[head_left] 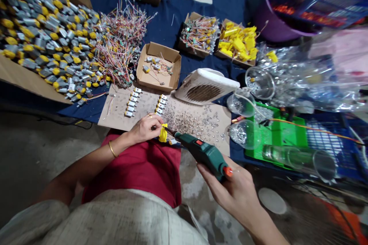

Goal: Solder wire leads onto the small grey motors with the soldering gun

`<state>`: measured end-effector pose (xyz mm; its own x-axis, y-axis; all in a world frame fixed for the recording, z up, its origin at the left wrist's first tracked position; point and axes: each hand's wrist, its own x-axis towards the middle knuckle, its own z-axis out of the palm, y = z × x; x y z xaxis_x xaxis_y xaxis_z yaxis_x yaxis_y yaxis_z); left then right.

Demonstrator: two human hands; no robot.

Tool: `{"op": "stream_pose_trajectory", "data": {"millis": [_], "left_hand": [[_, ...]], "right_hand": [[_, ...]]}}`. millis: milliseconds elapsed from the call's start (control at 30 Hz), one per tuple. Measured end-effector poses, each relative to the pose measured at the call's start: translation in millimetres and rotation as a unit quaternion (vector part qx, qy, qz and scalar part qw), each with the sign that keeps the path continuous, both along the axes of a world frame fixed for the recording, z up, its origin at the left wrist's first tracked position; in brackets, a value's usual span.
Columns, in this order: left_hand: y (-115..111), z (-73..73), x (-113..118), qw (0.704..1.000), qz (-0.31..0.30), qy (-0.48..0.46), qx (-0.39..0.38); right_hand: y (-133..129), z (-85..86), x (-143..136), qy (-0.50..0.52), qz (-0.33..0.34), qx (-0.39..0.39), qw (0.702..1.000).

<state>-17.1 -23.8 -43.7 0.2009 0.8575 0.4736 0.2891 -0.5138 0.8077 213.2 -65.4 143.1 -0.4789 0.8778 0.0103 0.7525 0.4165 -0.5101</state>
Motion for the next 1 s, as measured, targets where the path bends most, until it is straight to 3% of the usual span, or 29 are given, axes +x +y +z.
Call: {"op": "stream_pose_trajectory", "data": {"millis": [500,1000], "left_hand": [[-0.6,-2.2,0.0,1.0,0.001,-0.002,0.006],[0.3,5.9,0.8,1.0,0.001,-0.004,-0.005]], "right_hand": [[-5.3,12.4,8.0,0.02,-0.027,0.024,0.999],[-15.5,1.0,12.0,0.033,-0.081,0.022,0.996]]}}
